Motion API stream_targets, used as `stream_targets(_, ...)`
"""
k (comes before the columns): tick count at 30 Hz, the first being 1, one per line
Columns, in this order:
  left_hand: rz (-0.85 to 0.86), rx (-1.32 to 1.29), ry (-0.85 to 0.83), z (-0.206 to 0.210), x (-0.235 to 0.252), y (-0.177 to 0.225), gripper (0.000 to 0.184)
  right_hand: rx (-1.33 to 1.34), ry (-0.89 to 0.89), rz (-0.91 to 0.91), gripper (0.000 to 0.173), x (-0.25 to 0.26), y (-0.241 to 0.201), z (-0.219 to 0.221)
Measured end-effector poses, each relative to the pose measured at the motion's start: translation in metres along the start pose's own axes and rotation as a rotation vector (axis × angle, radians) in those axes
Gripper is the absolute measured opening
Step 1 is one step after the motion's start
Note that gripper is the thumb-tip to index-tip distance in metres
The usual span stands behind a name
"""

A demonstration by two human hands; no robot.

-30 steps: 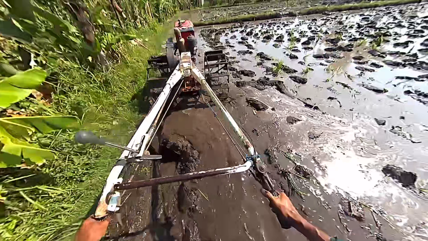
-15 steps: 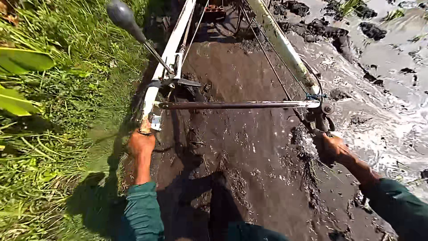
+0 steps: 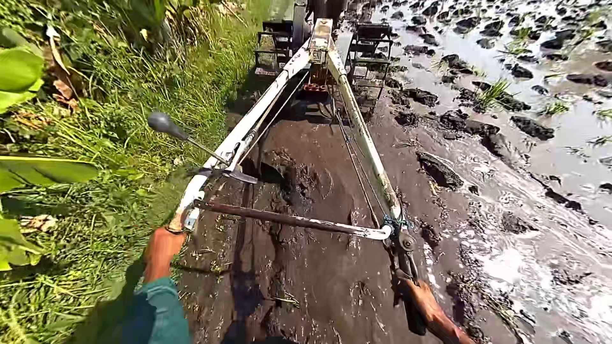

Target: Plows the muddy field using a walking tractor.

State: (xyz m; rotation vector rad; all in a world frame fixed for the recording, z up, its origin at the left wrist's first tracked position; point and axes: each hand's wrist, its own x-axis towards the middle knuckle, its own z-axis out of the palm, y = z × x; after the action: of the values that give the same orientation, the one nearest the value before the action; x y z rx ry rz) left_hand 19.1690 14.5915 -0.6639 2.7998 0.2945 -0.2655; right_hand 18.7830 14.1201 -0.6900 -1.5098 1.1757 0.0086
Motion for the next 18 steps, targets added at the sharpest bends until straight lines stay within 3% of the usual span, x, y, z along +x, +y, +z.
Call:
stream_targets(3,0.006,-0.041,-0.065,0.011,-0.025,0.074,0.05,-0.117,0.134,0.036,0.037,0.066,-0.025,-0.055)
stream_targets(7,0.008,-0.083,-0.109,0.028,-0.029,0.147,0.048,-0.172,0.145,0.052,0.046,0.147,-0.047,-0.107)
stream_targets(14,0.037,-0.052,-0.15,0.025,0.013,0.271,0.046,-0.266,0.152,0.013,0.058,0.246,-0.165,-0.149)
stream_targets(18,0.053,-0.004,-0.118,0.049,0.068,0.318,0.049,-0.254,0.148,-0.033,0.064,0.315,-0.198,-0.154)
